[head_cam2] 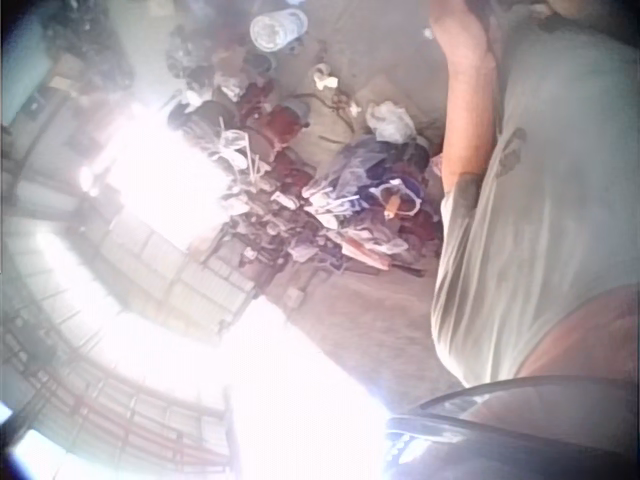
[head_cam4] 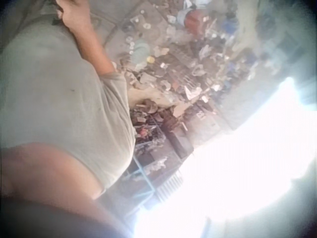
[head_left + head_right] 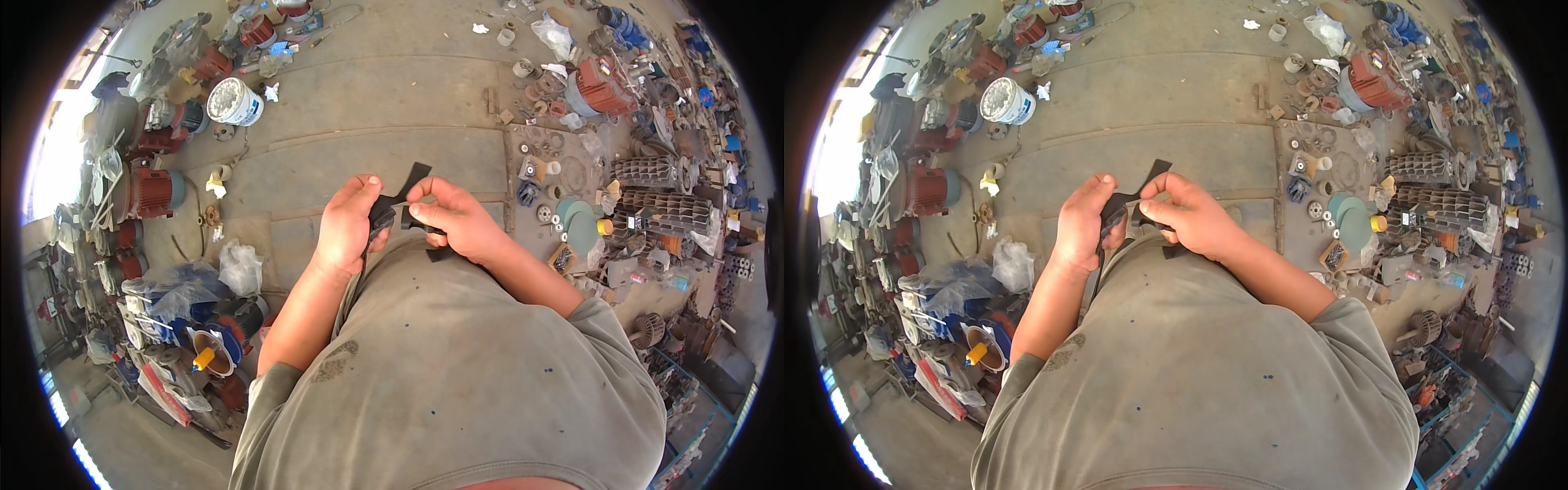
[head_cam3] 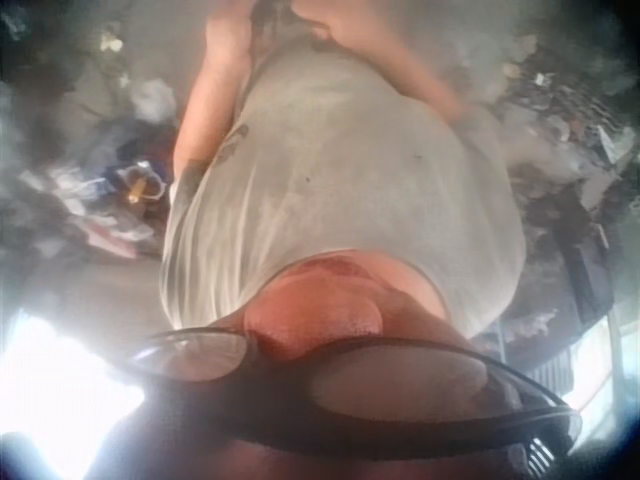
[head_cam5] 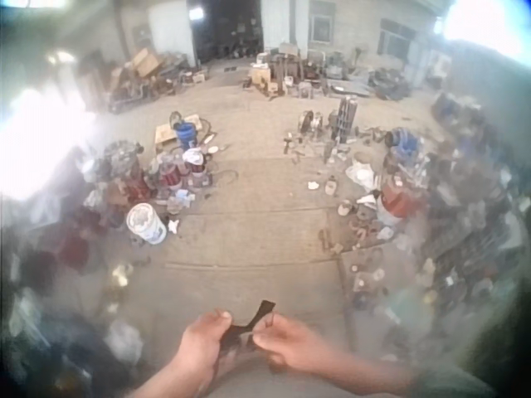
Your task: The person sits on the floor and uses a wrench to loosen bolts on a motor component, then handles various motor parts including a stator, rotor, and housing. They move parts around, inspect them, and later stand to adjust the head-mounted camera strap.
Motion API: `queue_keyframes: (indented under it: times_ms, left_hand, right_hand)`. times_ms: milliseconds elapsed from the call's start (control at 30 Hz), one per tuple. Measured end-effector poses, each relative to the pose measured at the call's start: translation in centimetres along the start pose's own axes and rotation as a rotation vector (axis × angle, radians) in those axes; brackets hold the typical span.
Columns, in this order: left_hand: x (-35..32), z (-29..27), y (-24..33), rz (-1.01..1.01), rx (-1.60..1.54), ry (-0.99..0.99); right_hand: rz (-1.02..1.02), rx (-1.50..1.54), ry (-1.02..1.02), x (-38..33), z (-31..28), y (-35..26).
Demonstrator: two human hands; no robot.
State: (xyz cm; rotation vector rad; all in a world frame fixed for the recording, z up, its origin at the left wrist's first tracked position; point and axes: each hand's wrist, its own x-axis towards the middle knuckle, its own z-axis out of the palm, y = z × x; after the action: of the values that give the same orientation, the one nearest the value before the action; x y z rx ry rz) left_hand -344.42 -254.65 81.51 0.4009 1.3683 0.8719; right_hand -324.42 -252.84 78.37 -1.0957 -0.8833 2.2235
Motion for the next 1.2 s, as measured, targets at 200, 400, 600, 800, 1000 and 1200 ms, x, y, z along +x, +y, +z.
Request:
queue_keyframes:
  times_ms: [200,400,600,800,1000,1200]
  left_hand:
    - [-0.4,0.7,-0.4,0.023,0.22,-0.055]
    - [-0.1,0.7,-2.0,0.099,0.261,-0.078]
    - [1.1,1.1,-4.2,0.008,0.132,-0.055]
    - [2.7,0.4,-5.8,0.094,0.144,0.02]
    - [2.4,-3.1,-7.5,-0.091,-0.095,0.037]
    - [2.2,-6.6,-8.2,0.072,-0.026,0.104]
  right_hand:
    - [-0.018,-0.005,-0.003,0.3,-0.1,0.4]
    - [-0.014,-0.13,-0.042,0.7,0.0,0.9]
    - [0.013,-0.158,0.0,1.1,0.8,1.5]
    - [-0.005,-0.642,0.013,1.8,-2.7,2.1]
    - [-0.036,-0.293,0.326,0.1,-8.6,3.2]
    - [0.005,-0.372,0.375,-2.1,-10.3,3.8]
